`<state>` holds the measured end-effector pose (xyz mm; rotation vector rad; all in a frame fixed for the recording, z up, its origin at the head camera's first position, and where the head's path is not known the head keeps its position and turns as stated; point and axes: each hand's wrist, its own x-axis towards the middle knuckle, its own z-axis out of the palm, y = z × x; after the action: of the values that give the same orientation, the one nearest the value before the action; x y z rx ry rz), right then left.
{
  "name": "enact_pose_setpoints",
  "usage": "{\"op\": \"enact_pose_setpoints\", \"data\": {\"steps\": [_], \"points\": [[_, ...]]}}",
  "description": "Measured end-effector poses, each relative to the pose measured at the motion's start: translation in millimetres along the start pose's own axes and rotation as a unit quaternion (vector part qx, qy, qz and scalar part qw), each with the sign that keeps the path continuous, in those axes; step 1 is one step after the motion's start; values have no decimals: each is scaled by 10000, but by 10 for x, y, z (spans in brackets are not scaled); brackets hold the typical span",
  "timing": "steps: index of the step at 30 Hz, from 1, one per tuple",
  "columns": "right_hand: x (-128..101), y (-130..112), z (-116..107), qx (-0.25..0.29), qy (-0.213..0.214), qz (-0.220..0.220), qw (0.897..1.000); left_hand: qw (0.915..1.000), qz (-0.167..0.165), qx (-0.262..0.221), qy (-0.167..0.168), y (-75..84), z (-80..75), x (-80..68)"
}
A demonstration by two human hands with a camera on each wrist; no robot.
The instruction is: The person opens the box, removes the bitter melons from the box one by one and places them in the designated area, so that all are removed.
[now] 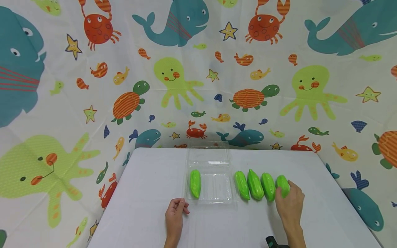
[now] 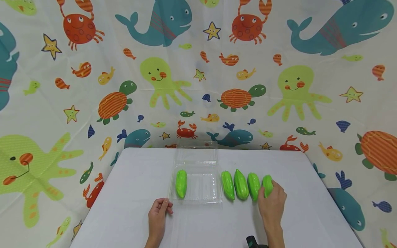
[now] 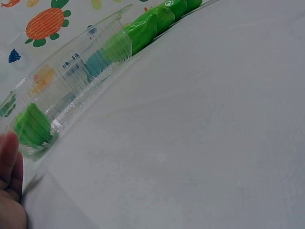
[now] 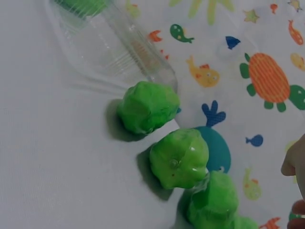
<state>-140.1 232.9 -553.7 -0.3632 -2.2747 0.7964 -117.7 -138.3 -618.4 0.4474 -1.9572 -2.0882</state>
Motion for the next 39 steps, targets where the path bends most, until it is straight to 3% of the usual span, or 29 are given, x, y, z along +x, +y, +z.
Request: {"op": "enact_pose_setpoints", "data": {"steps": [39], "points": [[-98,-347,115,127,-97,-356,9992,10000,55,65,-31,7,-14,-6]]}}
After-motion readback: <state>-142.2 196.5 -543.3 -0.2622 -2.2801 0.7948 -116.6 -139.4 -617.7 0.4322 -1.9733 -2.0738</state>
